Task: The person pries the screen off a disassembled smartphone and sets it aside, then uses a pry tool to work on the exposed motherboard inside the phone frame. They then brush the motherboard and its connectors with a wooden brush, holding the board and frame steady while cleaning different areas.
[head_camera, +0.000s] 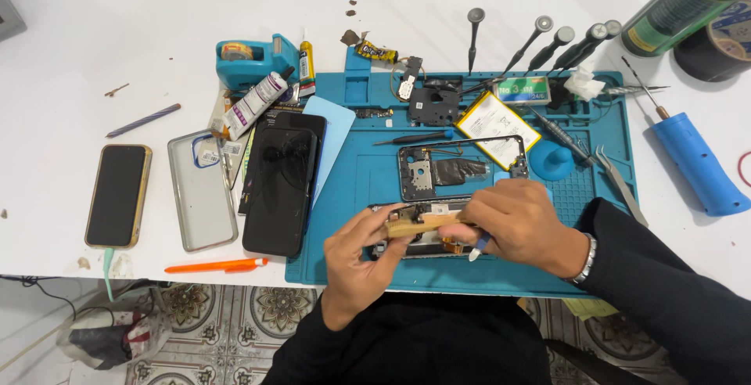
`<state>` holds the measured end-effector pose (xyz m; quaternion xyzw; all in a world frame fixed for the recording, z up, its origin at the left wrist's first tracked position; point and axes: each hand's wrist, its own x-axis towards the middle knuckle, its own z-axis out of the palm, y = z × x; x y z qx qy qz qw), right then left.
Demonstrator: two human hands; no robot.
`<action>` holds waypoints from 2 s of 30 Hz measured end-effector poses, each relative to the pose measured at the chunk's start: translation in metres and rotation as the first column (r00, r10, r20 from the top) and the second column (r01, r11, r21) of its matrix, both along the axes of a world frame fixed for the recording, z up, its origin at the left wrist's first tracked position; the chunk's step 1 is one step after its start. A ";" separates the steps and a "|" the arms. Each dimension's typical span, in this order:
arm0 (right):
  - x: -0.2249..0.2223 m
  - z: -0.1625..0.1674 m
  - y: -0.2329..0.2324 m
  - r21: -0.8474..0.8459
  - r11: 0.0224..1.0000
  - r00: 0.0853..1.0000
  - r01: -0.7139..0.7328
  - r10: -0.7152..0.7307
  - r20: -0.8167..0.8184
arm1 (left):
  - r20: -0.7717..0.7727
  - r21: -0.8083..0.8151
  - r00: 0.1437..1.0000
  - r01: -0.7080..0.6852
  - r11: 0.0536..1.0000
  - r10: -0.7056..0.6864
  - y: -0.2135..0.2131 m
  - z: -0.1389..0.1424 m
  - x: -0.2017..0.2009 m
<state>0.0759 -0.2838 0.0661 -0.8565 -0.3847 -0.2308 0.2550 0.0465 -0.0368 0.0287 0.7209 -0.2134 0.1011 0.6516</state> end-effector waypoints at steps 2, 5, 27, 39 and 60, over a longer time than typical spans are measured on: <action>0.002 -0.001 0.000 0.011 1.000 1.000 0.018 -0.019 0.005 | 0.001 -0.006 0.999 -0.053 0.999 0.053 0.001 -0.002 0.000; 0.005 -0.002 0.001 0.008 1.000 1.000 0.023 -0.023 0.013 | 0.025 -0.076 0.995 -0.093 0.993 0.096 0.002 -0.003 0.003; 0.008 -0.001 0.001 0.027 0.999 0.998 0.042 -0.040 -0.057 | -0.038 -0.019 0.999 -0.032 0.999 0.032 -0.001 -0.001 0.005; 0.012 -0.005 0.006 0.011 0.998 0.994 0.062 -0.061 -0.095 | -0.114 -0.076 0.987 -0.124 0.989 0.115 -0.003 -0.003 0.005; 0.008 -0.002 0.005 0.035 0.992 0.975 0.125 -0.116 -0.187 | -0.106 -0.018 0.990 0.090 0.996 -0.091 0.000 -0.004 0.003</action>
